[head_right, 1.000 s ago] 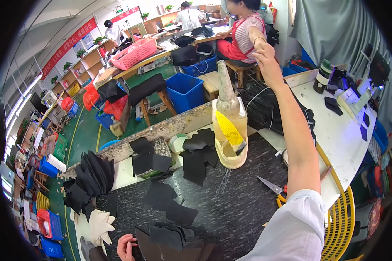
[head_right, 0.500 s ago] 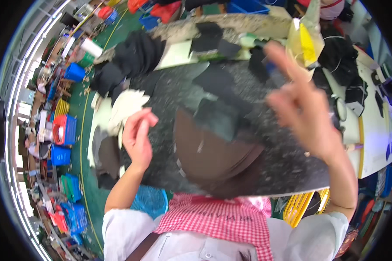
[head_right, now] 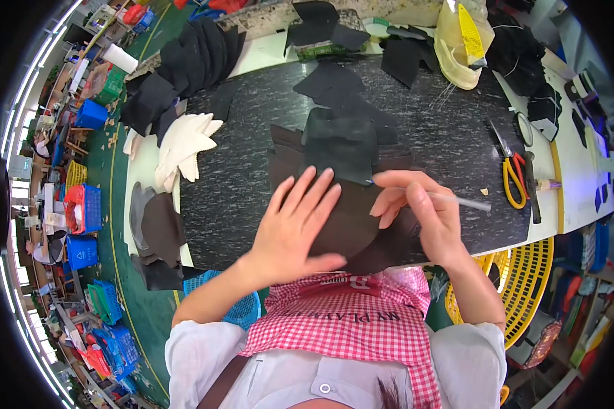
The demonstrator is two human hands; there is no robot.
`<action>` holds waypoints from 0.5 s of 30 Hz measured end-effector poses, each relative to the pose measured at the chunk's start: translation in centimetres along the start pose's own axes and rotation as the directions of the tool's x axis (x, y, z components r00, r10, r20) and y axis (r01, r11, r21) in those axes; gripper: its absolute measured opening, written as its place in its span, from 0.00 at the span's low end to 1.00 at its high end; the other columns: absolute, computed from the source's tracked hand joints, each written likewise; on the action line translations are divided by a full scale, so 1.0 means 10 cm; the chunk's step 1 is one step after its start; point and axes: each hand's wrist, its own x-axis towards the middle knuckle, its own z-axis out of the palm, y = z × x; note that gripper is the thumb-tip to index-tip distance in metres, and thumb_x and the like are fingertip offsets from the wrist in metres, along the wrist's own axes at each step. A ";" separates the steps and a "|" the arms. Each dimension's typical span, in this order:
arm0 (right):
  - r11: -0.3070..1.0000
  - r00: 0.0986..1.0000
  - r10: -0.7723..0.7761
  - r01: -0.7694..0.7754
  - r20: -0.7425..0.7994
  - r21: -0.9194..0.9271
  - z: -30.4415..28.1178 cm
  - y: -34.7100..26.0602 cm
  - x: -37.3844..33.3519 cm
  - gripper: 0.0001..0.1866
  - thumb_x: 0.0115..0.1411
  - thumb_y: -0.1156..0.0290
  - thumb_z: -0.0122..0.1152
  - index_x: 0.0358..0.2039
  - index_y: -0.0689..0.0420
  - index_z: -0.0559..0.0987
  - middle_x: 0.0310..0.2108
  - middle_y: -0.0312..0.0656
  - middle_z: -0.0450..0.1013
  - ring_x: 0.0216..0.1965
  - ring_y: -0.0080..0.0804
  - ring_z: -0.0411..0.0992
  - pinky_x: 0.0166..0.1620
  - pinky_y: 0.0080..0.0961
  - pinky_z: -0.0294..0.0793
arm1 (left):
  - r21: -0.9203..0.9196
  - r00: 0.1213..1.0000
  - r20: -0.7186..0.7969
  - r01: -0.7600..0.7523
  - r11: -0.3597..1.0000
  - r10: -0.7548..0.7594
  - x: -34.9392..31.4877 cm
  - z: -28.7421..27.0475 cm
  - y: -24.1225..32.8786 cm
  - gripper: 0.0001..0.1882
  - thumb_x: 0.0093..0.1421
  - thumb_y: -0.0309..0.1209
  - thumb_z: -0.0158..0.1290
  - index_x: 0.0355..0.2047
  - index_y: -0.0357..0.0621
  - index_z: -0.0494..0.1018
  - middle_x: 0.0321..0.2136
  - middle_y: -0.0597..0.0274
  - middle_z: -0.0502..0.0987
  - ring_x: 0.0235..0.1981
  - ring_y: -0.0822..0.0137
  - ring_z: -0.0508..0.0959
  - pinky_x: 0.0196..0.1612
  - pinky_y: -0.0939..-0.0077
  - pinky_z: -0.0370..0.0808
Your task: The person applies glue with a brush to the edges of several leather shoe components, stacks the components together by hand, and then marks them using a pen.
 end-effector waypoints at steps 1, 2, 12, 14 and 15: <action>0.966 0.992 -0.124 0.119 -0.004 -0.230 0.07 -0.03 0.08 0.09 0.64 0.75 0.51 0.41 0.62 0.77 0.30 0.42 0.73 0.28 0.25 0.72 0.34 0.22 0.72 | 0.002 1.000 -0.003 0.019 1.000 -0.019 -0.02 0.01 0.10 0.48 0.48 0.59 0.55 0.60 0.37 0.58 0.62 0.45 0.55 0.63 0.46 0.55 0.62 0.49 0.52; 0.968 0.994 -0.110 0.106 -0.002 -0.229 0.13 -0.02 0.15 0.09 0.64 0.75 0.51 0.41 0.62 0.77 0.30 0.42 0.73 0.28 0.25 0.72 0.34 0.22 0.72 | 0.004 0.999 -0.008 0.038 0.999 -0.038 -0.03 0.01 0.16 0.50 0.45 0.59 0.57 0.60 0.38 0.59 0.61 0.45 0.56 0.63 0.46 0.56 0.61 0.49 0.53; 0.693 0.957 -0.269 0.268 0.105 -0.670 0.27 0.11 0.44 0.02 0.56 0.80 0.56 0.30 0.63 0.76 0.25 0.43 0.73 0.21 0.34 0.72 0.24 0.25 0.70 | 0.067 0.999 -0.026 -0.025 0.997 0.027 0.04 -0.09 0.07 0.41 0.44 0.56 0.57 0.53 0.40 0.70 0.53 0.48 0.68 0.56 0.49 0.68 0.53 0.55 0.64; 0.753 0.973 -0.222 0.208 0.057 -0.624 0.24 0.12 0.44 0.02 0.56 0.81 0.56 0.31 0.63 0.76 0.25 0.44 0.73 0.21 0.36 0.72 0.24 0.24 0.70 | 0.067 0.999 -0.010 -0.034 0.997 0.034 0.07 -0.11 0.06 0.40 0.44 0.55 0.57 0.53 0.40 0.70 0.53 0.48 0.68 0.56 0.49 0.68 0.52 0.55 0.66; 0.713 0.958 -0.274 0.257 0.078 -0.653 0.27 0.13 0.46 0.02 0.56 0.81 0.56 0.31 0.63 0.76 0.25 0.44 0.73 0.22 0.35 0.72 0.24 0.24 0.70 | 0.087 0.999 0.013 -0.041 0.995 0.040 0.07 -0.12 0.06 0.40 0.44 0.55 0.57 0.53 0.40 0.70 0.54 0.48 0.68 0.56 0.49 0.68 0.52 0.55 0.66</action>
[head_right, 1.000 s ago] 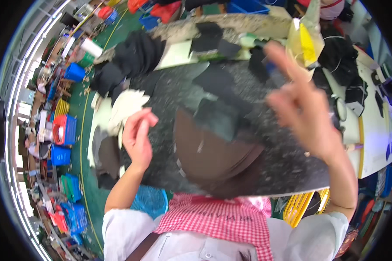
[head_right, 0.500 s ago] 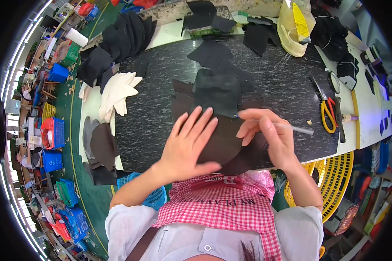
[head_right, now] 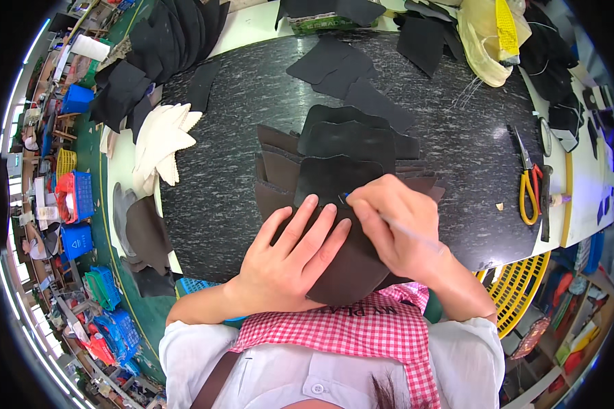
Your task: The person applies glue with a brush to the edges of several leather shoe components, stacks the components together by hand, and then marks them using a pen.
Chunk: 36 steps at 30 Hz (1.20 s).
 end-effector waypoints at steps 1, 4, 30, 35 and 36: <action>0.997 0.998 -0.058 0.058 -0.021 -0.043 0.01 0.00 0.01 0.03 0.56 0.82 0.56 0.31 0.63 0.76 0.26 0.44 0.73 0.22 0.35 0.72 0.23 0.24 0.70 | 0.023 1.000 0.021 -0.011 1.000 0.010 0.01 -0.02 0.00 0.40 0.44 0.55 0.57 0.52 0.40 0.70 0.54 0.49 0.67 0.56 0.49 0.68 0.52 0.55 0.66; 1.000 1.000 -0.013 0.012 -0.018 -0.014 -0.02 0.01 0.02 0.02 0.57 0.81 0.55 0.32 0.64 0.76 0.26 0.45 0.73 0.22 0.33 0.72 0.23 0.24 0.70 | 0.004 0.998 0.068 -0.016 1.000 0.016 0.04 -0.07 0.02 0.38 0.43 0.51 0.58 0.52 0.40 0.71 0.55 0.46 0.66 0.57 0.48 0.67 0.53 0.55 0.66; 0.994 0.995 -0.090 0.092 0.036 -0.054 -0.03 0.00 -0.05 0.05 0.51 0.82 0.59 0.29 0.62 0.76 0.26 0.44 0.74 0.22 0.36 0.73 0.25 0.26 0.70 | -0.188 0.993 0.108 -0.027 0.982 0.048 -0.08 -0.08 -0.10 0.31 0.46 0.50 0.56 0.52 0.55 0.72 0.59 0.51 0.64 0.59 0.47 0.63 0.58 0.43 0.55; 0.997 0.999 -0.045 0.044 -0.013 -0.062 0.01 0.00 -0.07 0.05 0.51 0.84 0.59 0.30 0.63 0.75 0.26 0.45 0.73 0.22 0.36 0.72 0.25 0.26 0.70 | -0.191 0.993 0.112 -0.015 0.981 0.037 -0.09 -0.08 -0.06 0.30 0.46 0.48 0.56 0.51 0.55 0.73 0.58 0.51 0.65 0.60 0.47 0.63 0.58 0.43 0.56; 0.999 1.000 -0.023 0.022 -0.017 -0.045 0.00 0.00 -0.07 0.05 0.51 0.84 0.59 0.30 0.62 0.75 0.26 0.45 0.73 0.22 0.37 0.72 0.25 0.26 0.70 | -0.122 0.993 0.103 -0.043 0.992 0.056 -0.10 -0.07 -0.07 0.29 0.46 0.46 0.56 0.50 0.55 0.73 0.58 0.51 0.65 0.59 0.48 0.64 0.58 0.43 0.56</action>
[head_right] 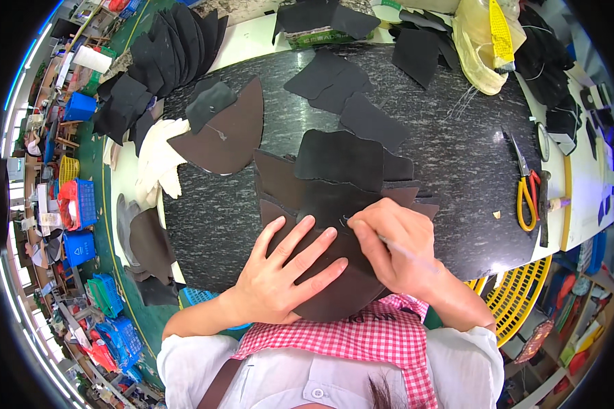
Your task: The person applies glue with a brush to the edges of several leather shoe components, stacks the components together by hand, and then marks them using a pen.
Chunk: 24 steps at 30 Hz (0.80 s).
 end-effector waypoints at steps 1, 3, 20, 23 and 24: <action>1.000 1.000 0.018 -0.017 -0.004 0.014 -0.01 0.01 0.01 0.06 0.51 0.84 0.59 0.30 0.62 0.76 0.27 0.45 0.73 0.22 0.37 0.72 0.25 0.26 0.70 | 0.076 1.000 -0.009 -0.021 0.997 0.022 0.01 0.02 -0.01 0.28 0.46 0.44 0.56 0.50 0.55 0.73 0.57 0.51 0.66 0.59 0.48 0.65 0.58 0.43 0.56; 1.000 1.000 -0.013 0.013 0.021 0.012 -0.06 0.01 0.02 0.02 0.56 0.80 0.55 0.31 0.63 0.76 0.26 0.46 0.73 0.21 0.33 0.71 0.24 0.25 0.69 | 0.106 0.999 -0.040 -0.032 0.994 0.036 0.00 0.03 -0.01 0.27 0.46 0.42 0.56 0.50 0.56 0.74 0.56 0.50 0.67 0.58 0.48 0.65 0.59 0.43 0.56; 0.972 0.982 -0.154 0.131 -0.110 -0.195 -0.25 0.07 -0.15 0.11 0.58 0.74 0.49 0.38 0.60 0.79 0.36 0.47 0.74 0.38 0.33 0.74 0.37 0.28 0.72 | 0.043 0.996 -0.072 -0.053 0.998 0.056 -0.21 0.14 0.13 0.23 0.52 0.39 0.52 0.50 0.71 0.73 0.58 0.67 0.67 0.58 0.57 0.66 0.58 0.59 0.61; 0.984 1.000 -0.012 0.011 0.003 0.178 -0.18 -0.09 -0.19 0.07 0.56 0.76 0.52 0.31 0.60 0.78 0.28 0.43 0.74 0.25 0.32 0.74 0.26 0.27 0.71 | 0.095 0.992 -0.038 -0.114 0.989 0.118 -0.12 0.07 0.05 0.25 0.50 0.41 0.55 0.51 0.71 0.72 0.58 0.67 0.66 0.57 0.57 0.66 0.55 0.59 0.63; 0.996 1.000 -0.016 0.015 0.002 0.089 -0.09 -0.10 -0.15 0.05 0.54 0.79 0.55 0.30 0.60 0.78 0.25 0.43 0.74 0.22 0.33 0.73 0.24 0.26 0.71 | 0.012 0.994 -0.020 -0.111 0.994 0.111 -0.10 0.05 0.03 0.27 0.47 0.44 0.57 0.52 0.70 0.72 0.58 0.66 0.66 0.57 0.57 0.66 0.55 0.58 0.64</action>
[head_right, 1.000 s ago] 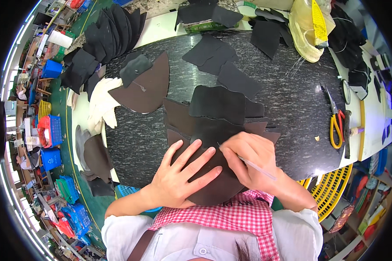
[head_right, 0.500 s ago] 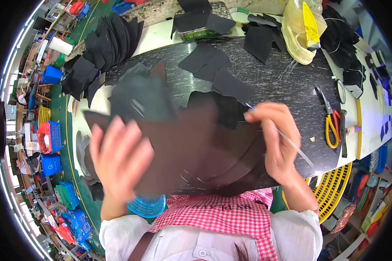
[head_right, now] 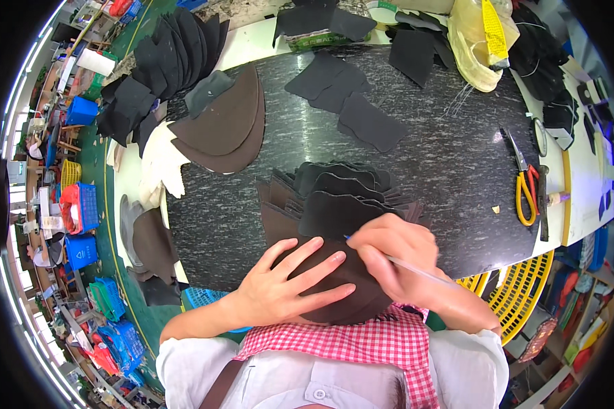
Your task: The person applies glue with a brush to the edges of several leather shoe components, stacks the components together by hand, and then marks them using a pen.
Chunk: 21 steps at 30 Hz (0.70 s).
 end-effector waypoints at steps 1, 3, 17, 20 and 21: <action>0.998 1.000 -0.019 0.020 0.022 -0.054 0.06 0.04 0.01 0.04 0.52 0.81 0.57 0.30 0.61 0.77 0.25 0.44 0.74 0.22 0.36 0.73 0.25 0.27 0.71 | -0.084 1.000 0.020 0.017 0.996 -0.015 0.00 -0.01 0.01 0.30 0.44 0.46 0.59 0.52 0.69 0.72 0.58 0.65 0.66 0.58 0.56 0.66 0.54 0.56 0.64; 0.988 0.993 -0.110 0.114 0.035 -0.109 0.10 0.05 0.02 0.04 0.51 0.82 0.58 0.30 0.62 0.76 0.25 0.44 0.73 0.22 0.36 0.73 0.24 0.26 0.71 | -0.115 0.999 0.041 0.028 0.993 -0.023 0.02 -0.07 0.01 0.32 0.42 0.48 0.61 0.52 0.67 0.72 0.58 0.64 0.65 0.58 0.55 0.66 0.54 0.55 0.64; 0.855 0.850 0.268 0.007 -0.454 0.518 -0.07 0.09 -0.14 0.17 0.65 0.73 0.38 0.24 0.61 0.74 0.26 0.44 0.69 0.17 0.17 0.62 0.19 0.16 0.60 | 0.224 0.985 -0.126 -0.083 0.971 0.113 0.02 -0.61 -0.02 0.24 0.44 0.34 0.56 0.46 0.59 0.75 0.46 0.58 0.75 0.43 0.54 0.78 0.52 0.53 0.68; 0.935 0.932 0.213 -0.107 -0.293 0.338 -0.15 0.12 -0.23 0.13 0.64 0.72 0.44 0.27 0.62 0.76 0.23 0.43 0.70 0.17 0.22 0.65 0.20 0.20 0.62 | 0.446 0.967 -0.226 0.209 0.870 -0.116 -0.07 -0.86 -0.35 0.27 0.48 0.38 0.59 0.50 0.53 0.71 0.50 0.50 0.71 0.53 0.48 0.70 0.55 0.45 0.61; 0.966 0.975 0.195 -0.172 -0.109 0.191 -0.15 0.09 -0.23 0.11 0.63 0.71 0.47 0.28 0.62 0.77 0.23 0.43 0.71 0.18 0.25 0.67 0.20 0.22 0.64 | 0.485 0.945 -0.173 0.326 0.811 -0.277 0.02 -0.92 -0.41 0.28 0.48 0.41 0.59 0.50 0.50 0.71 0.51 0.48 0.70 0.55 0.47 0.68 0.55 0.44 0.60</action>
